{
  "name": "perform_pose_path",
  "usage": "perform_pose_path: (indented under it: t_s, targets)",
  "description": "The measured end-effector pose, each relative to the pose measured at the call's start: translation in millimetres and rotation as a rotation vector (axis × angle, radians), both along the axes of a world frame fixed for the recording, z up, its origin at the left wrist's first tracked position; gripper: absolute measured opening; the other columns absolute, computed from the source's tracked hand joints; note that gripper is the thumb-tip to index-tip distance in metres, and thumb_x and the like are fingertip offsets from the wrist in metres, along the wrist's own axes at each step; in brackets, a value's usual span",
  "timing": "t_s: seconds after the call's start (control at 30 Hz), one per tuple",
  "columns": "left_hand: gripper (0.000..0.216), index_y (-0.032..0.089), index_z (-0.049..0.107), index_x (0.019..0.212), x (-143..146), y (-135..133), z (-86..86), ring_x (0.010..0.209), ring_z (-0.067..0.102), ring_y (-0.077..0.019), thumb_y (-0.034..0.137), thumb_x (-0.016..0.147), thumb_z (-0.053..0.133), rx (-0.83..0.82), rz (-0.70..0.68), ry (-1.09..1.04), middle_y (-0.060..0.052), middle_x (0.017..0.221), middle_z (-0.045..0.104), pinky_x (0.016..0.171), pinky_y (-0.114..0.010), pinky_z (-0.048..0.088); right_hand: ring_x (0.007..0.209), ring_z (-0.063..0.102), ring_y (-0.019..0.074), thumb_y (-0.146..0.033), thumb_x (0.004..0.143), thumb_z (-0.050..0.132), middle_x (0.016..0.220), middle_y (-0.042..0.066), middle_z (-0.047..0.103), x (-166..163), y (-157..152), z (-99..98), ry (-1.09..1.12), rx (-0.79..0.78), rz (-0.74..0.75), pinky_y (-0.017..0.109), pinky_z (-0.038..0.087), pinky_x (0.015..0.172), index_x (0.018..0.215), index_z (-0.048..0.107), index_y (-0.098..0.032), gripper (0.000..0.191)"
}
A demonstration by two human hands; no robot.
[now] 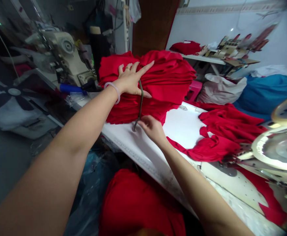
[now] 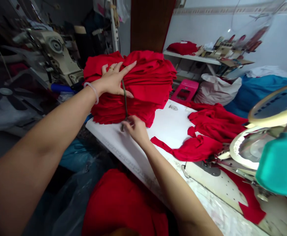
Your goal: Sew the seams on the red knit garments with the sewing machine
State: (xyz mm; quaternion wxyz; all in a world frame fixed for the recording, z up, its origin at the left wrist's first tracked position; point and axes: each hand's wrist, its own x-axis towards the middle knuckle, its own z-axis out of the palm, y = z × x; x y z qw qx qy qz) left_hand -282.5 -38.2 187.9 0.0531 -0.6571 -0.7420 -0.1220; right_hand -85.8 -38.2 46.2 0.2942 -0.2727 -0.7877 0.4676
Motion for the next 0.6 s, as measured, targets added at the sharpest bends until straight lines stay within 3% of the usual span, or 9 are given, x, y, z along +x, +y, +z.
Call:
perform_pose_path:
  t_s: [0.07,0.17,0.23,0.3,0.37,0.43,0.5,0.53,0.6]
  targets:
    - [0.138,0.033,0.005,0.159,0,0,0.4,0.149,0.006,-0.0492,0.074,0.050,0.079,-0.009,0.007,0.008,-0.013,0.165,0.016,0.118,-0.059,0.001,0.094,0.059,0.0257,-0.041,0.078,0.065,0.096,0.012,0.064,-25,16,-5.9,0.062,0.044,-0.198,0.040,0.047,0.089,0.084,0.059,-0.019,0.023]
    - [0.142,0.031,0.003,0.159,1,-1,0.4,0.148,0.006,-0.0512,0.075,0.048,0.080,-0.024,0.009,0.025,-0.017,0.165,0.013,0.116,-0.063,0.000,0.092,0.057,0.0248,-0.039,0.077,0.059,0.091,0.011,0.061,-38,23,-13.4,0.120,0.005,-0.173,0.040,0.046,0.088,0.074,0.052,-0.021,0.020]
    - [0.143,0.031,0.004,0.159,2,0,-0.2,0.148,0.006,-0.0513,0.074,0.047,0.081,-0.027,0.007,0.031,-0.017,0.165,0.012,0.116,-0.063,0.000,0.085,0.059,0.0221,-0.042,0.077,0.055,0.085,0.008,0.061,-29,18,-6.9,0.170,-0.049,-0.087,0.038,0.049,0.083,0.072,0.048,-0.022,0.021]
    - [0.142,0.032,0.006,0.159,2,0,-0.9,0.148,0.007,-0.0515,0.073,0.047,0.082,-0.024,0.006,0.031,-0.017,0.165,0.011,0.116,-0.063,0.001,0.076,0.061,0.0198,-0.046,0.080,0.046,0.078,0.006,0.061,-8,10,17.1,0.219,-0.109,0.017,0.038,0.051,0.076,0.072,0.043,-0.023,0.025]
    - [0.138,0.032,0.008,0.159,2,1,-0.1,0.148,0.007,-0.0511,0.070,0.049,0.082,-0.022,0.001,0.027,-0.016,0.165,0.012,0.117,-0.063,0.002,0.070,0.062,0.0179,-0.050,0.085,0.036,0.077,0.006,0.062,19,4,57.7,0.271,-0.145,0.094,0.038,0.052,0.071,0.074,0.042,-0.023,0.029]
    - [0.134,0.033,0.010,0.159,0,1,3.5,0.149,0.008,-0.0486,0.064,0.051,0.082,-0.027,-0.004,0.027,-0.014,0.165,0.016,0.118,-0.062,0.003,0.080,0.066,0.0166,-0.055,0.090,0.028,0.097,0.004,0.066,43,2,102.8,0.367,-0.129,0.128,0.036,0.051,0.071,0.087,0.053,-0.027,0.037]
    - [0.128,0.034,0.013,0.159,-4,-1,10.1,0.151,0.009,-0.0445,0.056,0.053,0.082,-0.059,-0.012,0.021,-0.011,0.164,0.020,0.119,-0.061,0.003,0.109,0.064,0.0171,-0.061,0.094,0.026,0.131,-0.004,0.059,58,4,133.0,0.565,-0.070,0.190,0.038,0.051,0.078,0.113,0.058,-0.040,0.042]
    - [0.125,0.034,0.015,0.159,-7,-3,13.9,0.151,0.011,-0.0419,0.052,0.054,0.081,-0.083,-0.023,0.005,-0.010,0.164,0.023,0.120,-0.059,0.005,0.115,0.062,0.0169,-0.062,0.094,0.033,0.137,-0.006,0.055,61,6,137.4,0.623,-0.076,0.213,0.038,0.051,0.081,0.119,0.056,-0.044,0.039]
    - [0.110,0.035,0.025,0.156,-12,-7,19.8,0.151,0.017,-0.0356,0.051,0.060,0.077,-0.117,-0.081,-0.075,-0.006,0.162,0.030,0.122,-0.052,0.012,0.104,0.066,0.0177,-0.059,0.089,0.052,0.126,-0.002,0.064,54,11,122.4,0.587,-0.149,0.232,0.037,0.053,0.079,0.118,0.060,-0.039,0.036]
